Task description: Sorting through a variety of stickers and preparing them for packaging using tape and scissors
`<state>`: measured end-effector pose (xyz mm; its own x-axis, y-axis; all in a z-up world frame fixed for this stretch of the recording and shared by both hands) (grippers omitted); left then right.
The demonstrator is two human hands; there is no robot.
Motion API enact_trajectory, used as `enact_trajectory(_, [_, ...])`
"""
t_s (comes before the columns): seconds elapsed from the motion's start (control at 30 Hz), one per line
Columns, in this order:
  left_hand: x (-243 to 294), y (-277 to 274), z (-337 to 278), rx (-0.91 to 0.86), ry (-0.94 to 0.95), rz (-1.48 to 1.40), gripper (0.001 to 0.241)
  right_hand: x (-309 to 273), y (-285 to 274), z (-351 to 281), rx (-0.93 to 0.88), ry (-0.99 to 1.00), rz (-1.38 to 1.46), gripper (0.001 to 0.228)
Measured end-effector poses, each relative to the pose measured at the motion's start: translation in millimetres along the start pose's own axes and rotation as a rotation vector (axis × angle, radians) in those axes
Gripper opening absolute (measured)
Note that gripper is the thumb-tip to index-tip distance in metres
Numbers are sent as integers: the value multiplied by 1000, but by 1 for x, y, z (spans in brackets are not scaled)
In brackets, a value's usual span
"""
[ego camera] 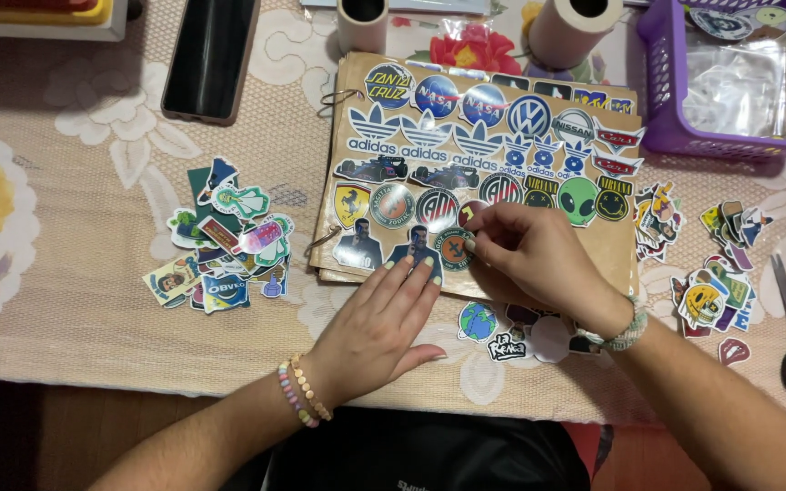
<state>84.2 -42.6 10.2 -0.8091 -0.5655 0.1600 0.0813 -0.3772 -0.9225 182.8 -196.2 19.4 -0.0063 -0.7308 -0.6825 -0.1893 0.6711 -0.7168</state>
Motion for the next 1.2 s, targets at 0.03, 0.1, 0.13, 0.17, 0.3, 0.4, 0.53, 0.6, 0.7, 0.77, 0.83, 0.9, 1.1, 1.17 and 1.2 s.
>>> enact_trajectory(0.03, [0,0,0,0,1,1,72,-1,0,0,1,0,0,11])
enact_trajectory(0.1, [-1,2,0,-6,-5,0,73,-6,0,-1,-9,-27,9,18])
enact_trajectory(0.13, [-1,2,0,-5,-5,0,73,-7,0,-1,-9,-27,9,18])
enact_trajectory(0.17, [-1,2,0,-5,-5,-7,73,-10,0,-1,-5,-51,-19,21])
enact_trajectory(0.3, [1,0,-3,104,39,-25,71,-18,-2,-1,26,-55,-124,32])
enact_trajectory(0.4, [1,-1,-2,102,45,-35,71,-21,1,-1,30,-100,-198,30])
enact_trajectory(0.53, [1,-1,-3,102,45,-40,71,-20,5,-4,49,-116,-262,27])
enact_trajectory(0.6, [1,-1,-3,98,45,-48,71,-21,5,-6,78,-143,-284,25])
enact_trajectory(0.7, [1,0,-2,92,42,-36,71,-24,14,-9,152,-256,-393,17])
enact_trajectory(0.77, [1,0,-2,90,41,-38,71,-30,14,-16,192,-351,-484,15])
enact_trajectory(0.83, [1,-1,-1,89,40,-39,71,-41,12,-26,232,-448,-575,14])
enact_trajectory(0.9, [1,-3,-1,91,38,-60,71,-58,17,-41,195,-591,-688,18])
enact_trajectory(1.1, [2,1,-1,82,35,-47,73,-66,19,-38,164,-602,-651,20])
enact_trajectory(1.17, [1,6,-2,71,21,-56,74,-69,18,-35,124,-591,-655,23])
enact_trajectory(1.2, [-1,8,-3,59,4,-63,75,-71,19,-33,82,-582,-654,26])
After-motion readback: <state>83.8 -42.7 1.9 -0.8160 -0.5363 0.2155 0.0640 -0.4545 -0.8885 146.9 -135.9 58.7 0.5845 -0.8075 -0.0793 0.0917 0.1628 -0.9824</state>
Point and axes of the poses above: each hand's wrist, its own z-axis towards the middle knuckle, its own y-axis out of the palm, x = y × z, the point moved 10 cm from there along z, towards the middle knuckle, and after that the axes turned 1 degree about x, right-handed, at the moved point
